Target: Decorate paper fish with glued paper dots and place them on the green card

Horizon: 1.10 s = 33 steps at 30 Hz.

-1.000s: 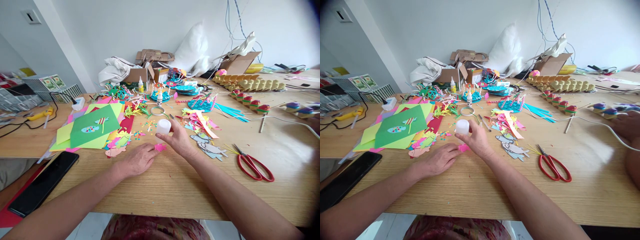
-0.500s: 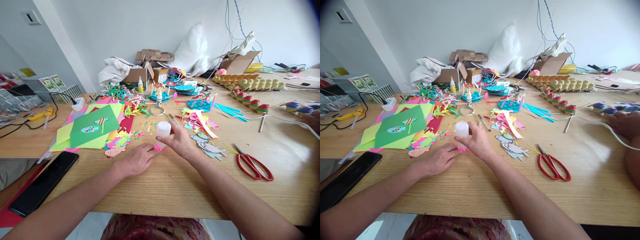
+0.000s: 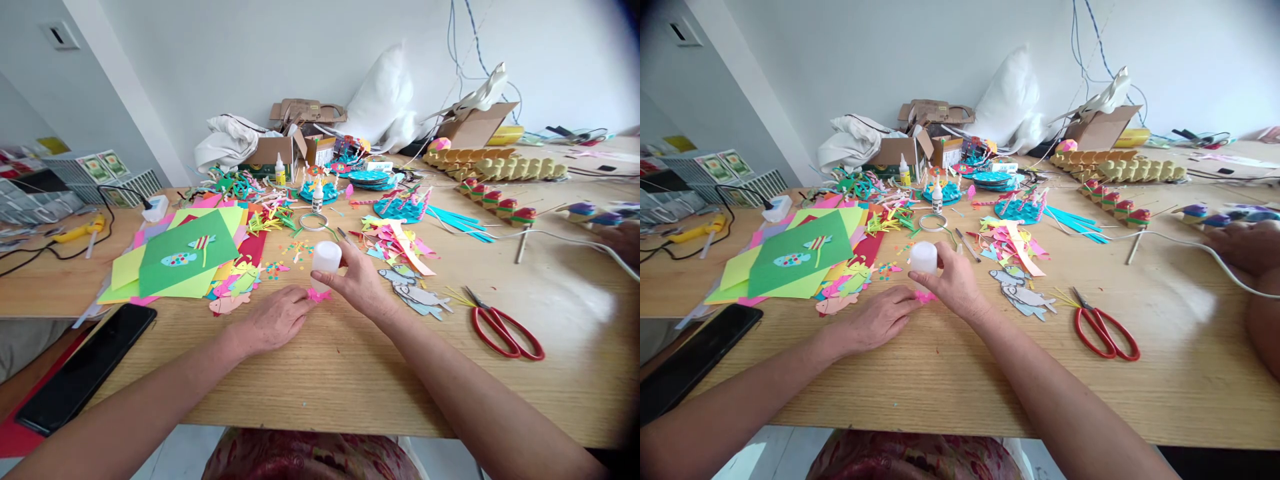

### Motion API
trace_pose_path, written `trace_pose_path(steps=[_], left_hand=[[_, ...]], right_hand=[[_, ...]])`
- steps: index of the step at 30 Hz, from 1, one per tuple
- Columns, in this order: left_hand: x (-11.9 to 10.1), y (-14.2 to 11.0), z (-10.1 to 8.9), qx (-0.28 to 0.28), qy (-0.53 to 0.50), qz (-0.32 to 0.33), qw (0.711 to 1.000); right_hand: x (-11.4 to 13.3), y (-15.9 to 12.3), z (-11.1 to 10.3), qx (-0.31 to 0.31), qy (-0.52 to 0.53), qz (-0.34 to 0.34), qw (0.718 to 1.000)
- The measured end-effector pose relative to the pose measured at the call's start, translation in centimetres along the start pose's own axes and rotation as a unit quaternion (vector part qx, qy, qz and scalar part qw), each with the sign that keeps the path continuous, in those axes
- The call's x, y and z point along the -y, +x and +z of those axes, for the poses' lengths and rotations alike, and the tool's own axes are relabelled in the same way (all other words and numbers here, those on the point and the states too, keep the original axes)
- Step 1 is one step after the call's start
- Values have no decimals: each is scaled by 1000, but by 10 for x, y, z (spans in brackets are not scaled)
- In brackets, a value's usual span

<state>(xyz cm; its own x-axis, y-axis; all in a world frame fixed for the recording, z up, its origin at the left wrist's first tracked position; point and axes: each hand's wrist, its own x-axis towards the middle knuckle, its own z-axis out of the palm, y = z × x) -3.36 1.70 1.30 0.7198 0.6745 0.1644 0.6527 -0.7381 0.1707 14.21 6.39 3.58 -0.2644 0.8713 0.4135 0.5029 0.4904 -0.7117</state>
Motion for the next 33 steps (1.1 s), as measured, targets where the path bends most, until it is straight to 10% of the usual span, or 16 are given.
trace_pose_path(steps=[7, 24, 33], left_hand=[[2, -2, 4, -8, -6, 3, 1000], [4, -3, -3, -45, -6, -15, 999], [11, 29, -6, -143, -298, -146, 932]], right_hand=[[-10, 6, -9, -78, 181, 95, 976], [-43, 16, -15, -168, 589, 288, 736], [-23, 14, -17, -172, 663, 295, 667]])
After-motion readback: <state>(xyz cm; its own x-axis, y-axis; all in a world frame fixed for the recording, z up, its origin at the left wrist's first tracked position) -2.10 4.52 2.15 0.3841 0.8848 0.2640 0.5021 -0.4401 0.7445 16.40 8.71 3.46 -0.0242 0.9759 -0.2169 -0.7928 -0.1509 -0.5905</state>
